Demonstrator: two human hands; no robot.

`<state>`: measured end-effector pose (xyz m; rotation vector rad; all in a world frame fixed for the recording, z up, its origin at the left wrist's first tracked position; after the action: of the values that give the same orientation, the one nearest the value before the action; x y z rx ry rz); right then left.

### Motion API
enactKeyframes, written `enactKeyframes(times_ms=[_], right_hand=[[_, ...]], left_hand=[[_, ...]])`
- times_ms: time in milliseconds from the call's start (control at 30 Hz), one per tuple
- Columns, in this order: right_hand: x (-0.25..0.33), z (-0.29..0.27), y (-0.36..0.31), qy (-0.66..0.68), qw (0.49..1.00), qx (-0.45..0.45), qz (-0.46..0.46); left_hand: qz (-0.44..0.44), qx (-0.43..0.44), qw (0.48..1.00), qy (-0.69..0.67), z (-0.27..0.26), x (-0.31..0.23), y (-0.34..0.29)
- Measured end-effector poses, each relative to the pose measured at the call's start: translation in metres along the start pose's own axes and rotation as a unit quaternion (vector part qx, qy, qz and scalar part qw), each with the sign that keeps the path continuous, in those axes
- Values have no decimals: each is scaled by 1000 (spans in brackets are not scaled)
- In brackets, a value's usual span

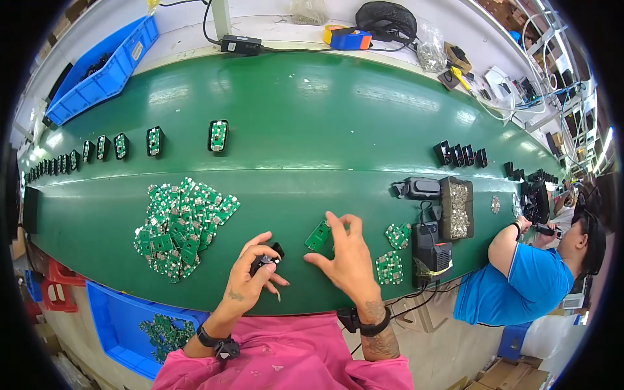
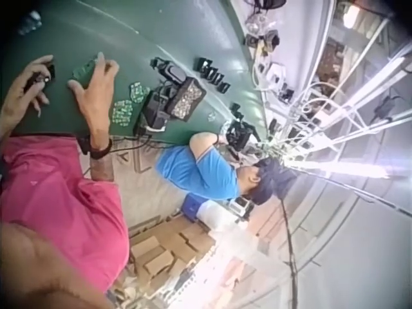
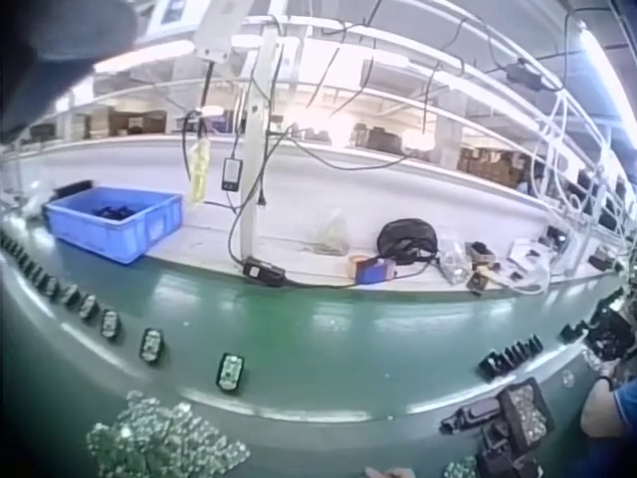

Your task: Assembling circuit boards into plastic housings on an industrial assembly line.

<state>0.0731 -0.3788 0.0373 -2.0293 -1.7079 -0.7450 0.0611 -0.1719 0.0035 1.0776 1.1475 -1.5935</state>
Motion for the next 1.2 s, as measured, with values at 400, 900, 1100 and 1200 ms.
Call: enactKeyframes(times_ms=[400,900,1100,1200], right_hand=[[-17,-11,-15,-85,975,-152,-140],[28,26,-46,496,846,55,189],[25,35,-49,413,890,38,191],[24,43,-50,401,896,21,190]], left_hand=[[-3,31,1000,-2,2,-4,1],[98,-26,989,108,5,-9,-1],[56,31,998,28,10,-12,-1],[67,-2,997,45,7,-11,0]])
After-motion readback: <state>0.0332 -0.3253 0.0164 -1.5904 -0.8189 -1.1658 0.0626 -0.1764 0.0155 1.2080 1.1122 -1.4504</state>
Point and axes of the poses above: each hand's wrist, its own y-axis towards the middle knuckle, its own z-axis out of the palm, x = y × z, the point moved 4 cm from there along y, towards the middle knuckle, and after that the axes turned 9 degrees about -x, right-handed, at the moved point
